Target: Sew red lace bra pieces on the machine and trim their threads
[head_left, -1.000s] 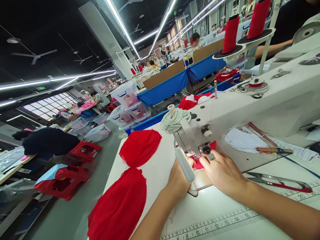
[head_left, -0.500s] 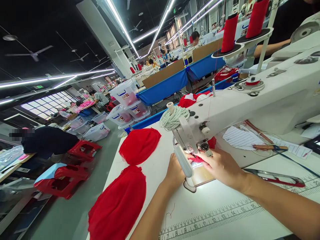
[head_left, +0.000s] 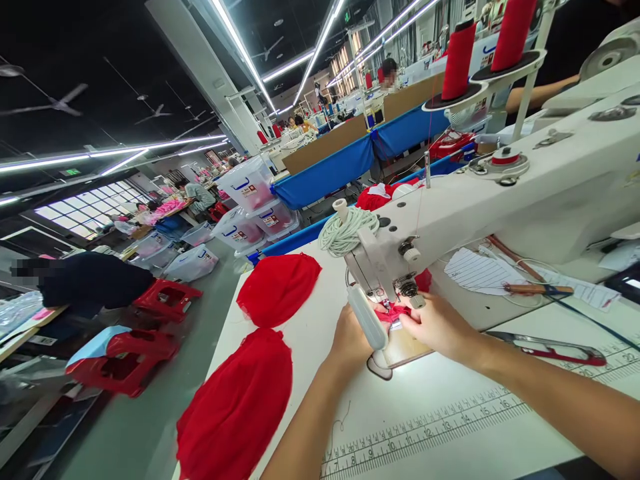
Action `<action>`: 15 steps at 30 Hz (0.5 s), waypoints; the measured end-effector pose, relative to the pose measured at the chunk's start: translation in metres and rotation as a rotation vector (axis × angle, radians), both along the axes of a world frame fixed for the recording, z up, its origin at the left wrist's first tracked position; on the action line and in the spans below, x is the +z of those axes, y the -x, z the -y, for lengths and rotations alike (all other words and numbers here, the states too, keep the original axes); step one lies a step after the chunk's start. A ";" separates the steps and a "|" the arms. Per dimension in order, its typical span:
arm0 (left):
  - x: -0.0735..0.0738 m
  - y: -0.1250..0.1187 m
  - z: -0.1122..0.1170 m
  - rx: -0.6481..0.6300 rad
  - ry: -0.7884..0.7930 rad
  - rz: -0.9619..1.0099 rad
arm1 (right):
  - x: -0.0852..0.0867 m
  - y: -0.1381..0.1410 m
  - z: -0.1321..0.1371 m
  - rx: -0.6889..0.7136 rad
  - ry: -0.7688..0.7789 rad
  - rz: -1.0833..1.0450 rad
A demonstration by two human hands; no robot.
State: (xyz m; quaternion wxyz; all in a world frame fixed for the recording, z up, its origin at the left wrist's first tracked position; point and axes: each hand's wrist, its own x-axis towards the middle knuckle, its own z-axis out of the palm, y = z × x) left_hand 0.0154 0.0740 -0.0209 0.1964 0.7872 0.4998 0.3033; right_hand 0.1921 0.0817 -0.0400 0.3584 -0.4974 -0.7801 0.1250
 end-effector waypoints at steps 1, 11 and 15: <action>0.001 -0.001 0.001 -0.001 -0.004 -0.011 | -0.001 0.000 0.000 0.008 0.007 -0.017; -0.002 -0.004 -0.005 -0.020 0.048 0.086 | 0.002 0.001 0.005 0.030 0.071 0.024; -0.002 -0.004 -0.009 -0.077 0.118 0.135 | -0.001 0.006 0.004 -0.050 0.054 0.130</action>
